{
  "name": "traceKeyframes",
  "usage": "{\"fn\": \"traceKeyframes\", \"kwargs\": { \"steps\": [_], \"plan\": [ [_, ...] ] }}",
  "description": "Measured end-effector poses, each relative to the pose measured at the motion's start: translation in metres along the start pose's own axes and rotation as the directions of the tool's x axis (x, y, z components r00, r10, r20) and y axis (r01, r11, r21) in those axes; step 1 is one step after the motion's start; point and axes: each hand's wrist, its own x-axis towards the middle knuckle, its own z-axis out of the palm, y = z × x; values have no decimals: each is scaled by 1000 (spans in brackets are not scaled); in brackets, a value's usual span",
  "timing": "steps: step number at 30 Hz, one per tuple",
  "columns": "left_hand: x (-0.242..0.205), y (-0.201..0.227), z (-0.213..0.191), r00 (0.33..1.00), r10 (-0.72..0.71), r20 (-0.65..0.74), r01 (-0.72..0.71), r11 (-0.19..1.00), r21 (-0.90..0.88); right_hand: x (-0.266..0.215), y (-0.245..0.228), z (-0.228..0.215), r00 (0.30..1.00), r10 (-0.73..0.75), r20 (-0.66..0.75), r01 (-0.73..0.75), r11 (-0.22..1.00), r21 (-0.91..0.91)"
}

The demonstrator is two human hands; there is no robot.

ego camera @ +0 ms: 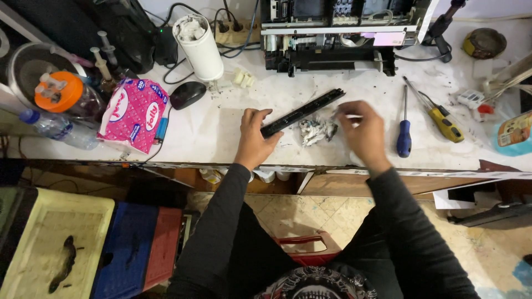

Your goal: The person cleans a long black printer component using a white tissue. They wipe the component repeatedly, turning it over to clean different sides, and discard used tissue sections. The person also handles a small white plastic piece separately before returning to the main component.

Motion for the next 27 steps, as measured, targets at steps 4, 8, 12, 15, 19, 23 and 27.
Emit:
{"fn": "traceKeyframes", "kwargs": {
  "steps": [4,8,12,15,19,23,27],
  "plan": [
    [-1,-15,9,996,64,-59,-64,998,3,-22,-15,28,980,-143,135,185,907,-379],
    [0,-17,7,982,114,-151,-122,992,-43,-34,-25,40,926,-298,231,377,760,-530],
    [-6,4,7,947,264,-181,-240,960,145,-32,-22,38,953,-227,199,293,857,-423],
    [-11,31,39,924,364,-119,-333,917,220,-27,1,25,971,-209,114,233,934,-272],
    [-16,59,57,919,381,102,-392,854,341,-33,8,8,976,-207,72,219,915,-340],
    [-11,33,85,900,390,196,-436,810,393,-43,-3,2,949,-228,219,294,893,-341],
    [-7,39,83,909,375,181,-415,851,322,-47,-7,4,934,-243,261,333,857,-392]
  ]
}}
